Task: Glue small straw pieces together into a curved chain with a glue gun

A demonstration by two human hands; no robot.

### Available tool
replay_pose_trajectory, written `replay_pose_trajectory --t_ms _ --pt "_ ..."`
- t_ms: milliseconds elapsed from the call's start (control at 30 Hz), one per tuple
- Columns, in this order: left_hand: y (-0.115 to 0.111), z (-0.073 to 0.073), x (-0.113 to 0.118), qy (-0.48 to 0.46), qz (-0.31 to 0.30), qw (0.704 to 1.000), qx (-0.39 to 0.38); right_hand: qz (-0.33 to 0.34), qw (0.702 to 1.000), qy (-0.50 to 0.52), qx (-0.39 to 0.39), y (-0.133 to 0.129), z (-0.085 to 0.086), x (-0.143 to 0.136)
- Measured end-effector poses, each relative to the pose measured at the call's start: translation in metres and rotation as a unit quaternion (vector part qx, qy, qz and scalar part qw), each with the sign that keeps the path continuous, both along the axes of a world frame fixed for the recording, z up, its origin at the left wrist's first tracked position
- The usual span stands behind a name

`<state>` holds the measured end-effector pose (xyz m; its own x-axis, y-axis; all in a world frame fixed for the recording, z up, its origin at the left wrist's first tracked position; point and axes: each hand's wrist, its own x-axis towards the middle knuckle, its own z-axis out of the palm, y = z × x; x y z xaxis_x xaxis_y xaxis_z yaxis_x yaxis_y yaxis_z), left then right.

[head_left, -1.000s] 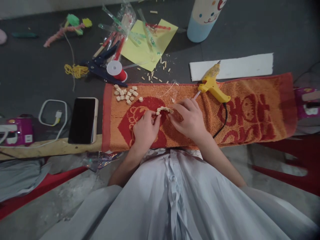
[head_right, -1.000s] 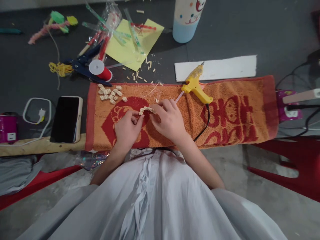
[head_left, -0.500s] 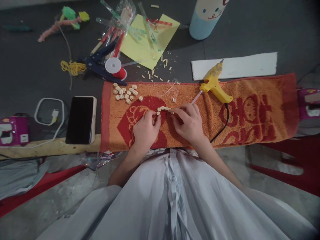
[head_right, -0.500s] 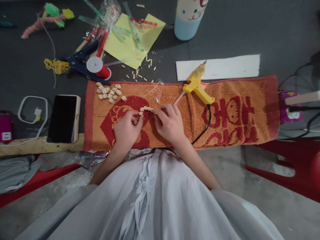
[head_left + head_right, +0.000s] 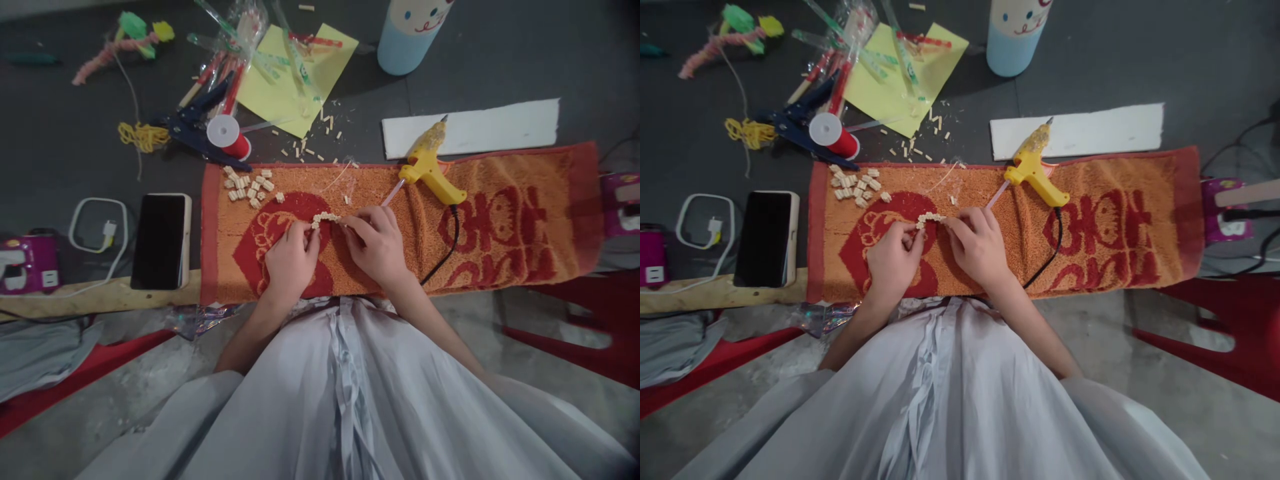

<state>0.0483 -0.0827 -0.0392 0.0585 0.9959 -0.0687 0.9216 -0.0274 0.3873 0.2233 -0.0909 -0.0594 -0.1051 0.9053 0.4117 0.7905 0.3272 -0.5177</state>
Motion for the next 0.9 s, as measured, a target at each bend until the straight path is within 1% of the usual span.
replay_pose_trajectory --t_ms 267,367,500,633,900 --pt "0.0022 0.0013 0.0021 0.009 0.005 1.0 -0.003 0.002 1.0 -0.014 0.022 0.0004 0.0003 0.0001" --pt "0.0025 0.0019 0.0025 0.015 -0.004 1.0 0.003 0.005 0.999 -0.016 0.033 0.0008 0.0004 0.0003" --pt "0.0014 0.0014 0.0018 0.01 -0.014 1.0 0.018 0.003 0.999 -0.02 0.029 0.0005 0.0004 0.0004" --pt "0.001 0.0011 0.0016 0.007 -0.006 1.0 0.014 0.004 1.0 -0.013 0.025 0.0003 0.0003 0.0005" --pt "0.0018 -0.0027 0.0026 0.011 0.008 1.0 0.016 0.01 0.999 -0.028 0.045 0.0012 -0.0003 0.001"
